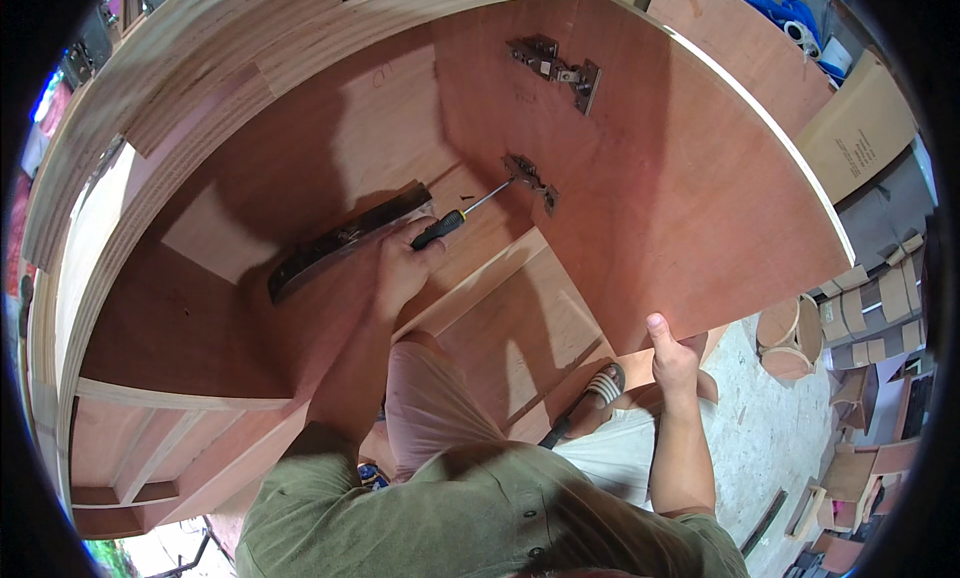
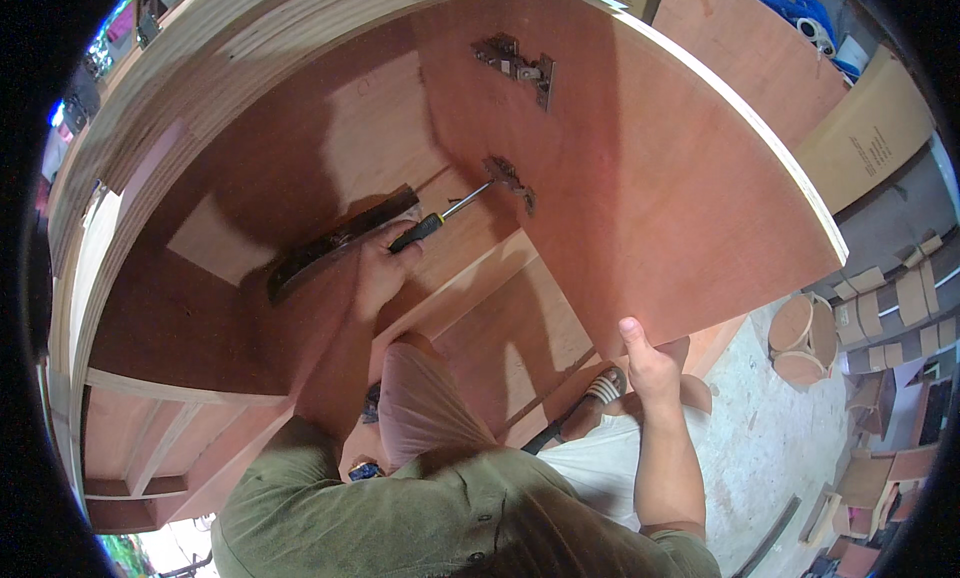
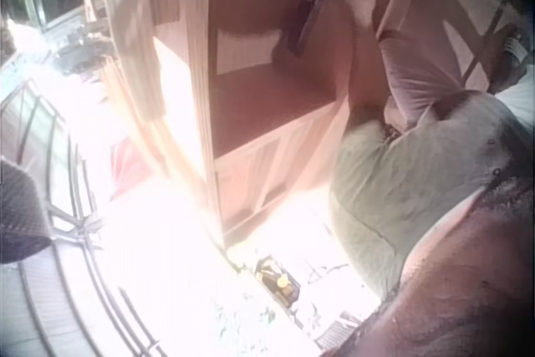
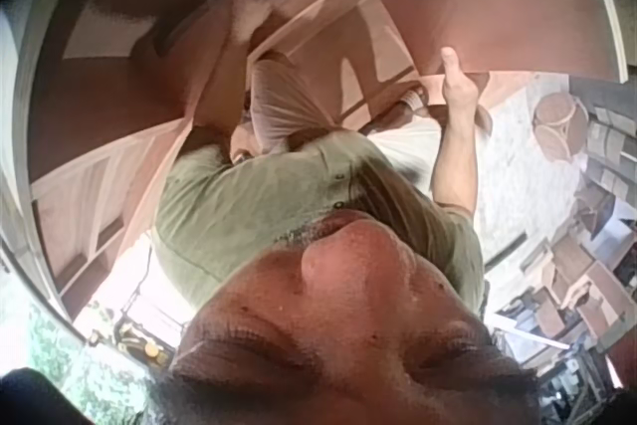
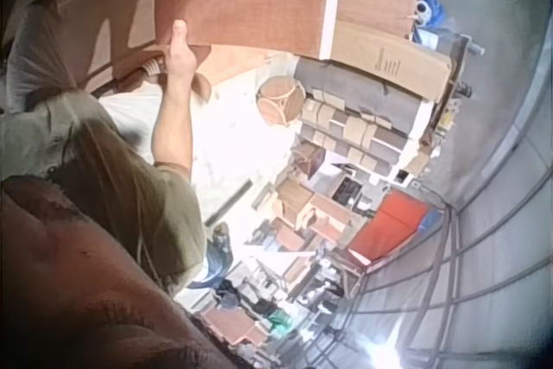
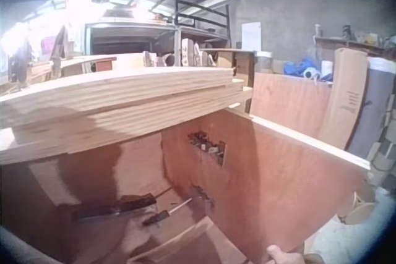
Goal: The person uses a cordless drill to attach metal hinges to a wooden cabinet door. They then use a screwdriver to tighten the screws and adjust the hinges.
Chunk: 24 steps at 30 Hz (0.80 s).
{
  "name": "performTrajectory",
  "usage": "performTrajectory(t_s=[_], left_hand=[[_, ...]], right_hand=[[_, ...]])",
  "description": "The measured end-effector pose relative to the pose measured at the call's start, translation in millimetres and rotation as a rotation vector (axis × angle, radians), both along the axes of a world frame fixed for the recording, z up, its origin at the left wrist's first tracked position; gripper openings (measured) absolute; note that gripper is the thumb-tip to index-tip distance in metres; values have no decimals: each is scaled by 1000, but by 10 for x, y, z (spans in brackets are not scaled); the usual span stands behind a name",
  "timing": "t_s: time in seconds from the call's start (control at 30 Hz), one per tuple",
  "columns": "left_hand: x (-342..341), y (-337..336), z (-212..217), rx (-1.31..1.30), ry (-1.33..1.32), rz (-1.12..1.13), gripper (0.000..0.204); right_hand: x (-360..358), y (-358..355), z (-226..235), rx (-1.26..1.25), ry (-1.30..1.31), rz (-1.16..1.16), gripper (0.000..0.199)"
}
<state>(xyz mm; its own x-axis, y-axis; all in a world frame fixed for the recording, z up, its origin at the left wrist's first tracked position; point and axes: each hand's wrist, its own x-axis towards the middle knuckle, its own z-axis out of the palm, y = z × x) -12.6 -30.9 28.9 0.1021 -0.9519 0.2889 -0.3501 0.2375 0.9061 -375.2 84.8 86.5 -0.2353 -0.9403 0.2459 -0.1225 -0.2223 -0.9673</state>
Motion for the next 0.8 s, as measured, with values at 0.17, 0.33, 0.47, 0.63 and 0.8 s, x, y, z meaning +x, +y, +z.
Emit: performTrajectory(t_s=[0.17,0.33,0.47,0.63,0.8], left_hand=[[12,-6,185,-125,-319,66,28],[252,-123,79,506,831,-260,28],[259,-178,369,837,1201,-459,34],[432,-252,294,787,685,-503,33],[245,-146,275,-179,-449,-232,37]], right_hand=[[-1,8,28,12,5,-3,45],[-7,-2,29,0,8,10,46],[-10,-3,55,-17,48,7,47],[-29,-12,-5,3,7,12,47],[21,-12,47,-45,52,13,46]])
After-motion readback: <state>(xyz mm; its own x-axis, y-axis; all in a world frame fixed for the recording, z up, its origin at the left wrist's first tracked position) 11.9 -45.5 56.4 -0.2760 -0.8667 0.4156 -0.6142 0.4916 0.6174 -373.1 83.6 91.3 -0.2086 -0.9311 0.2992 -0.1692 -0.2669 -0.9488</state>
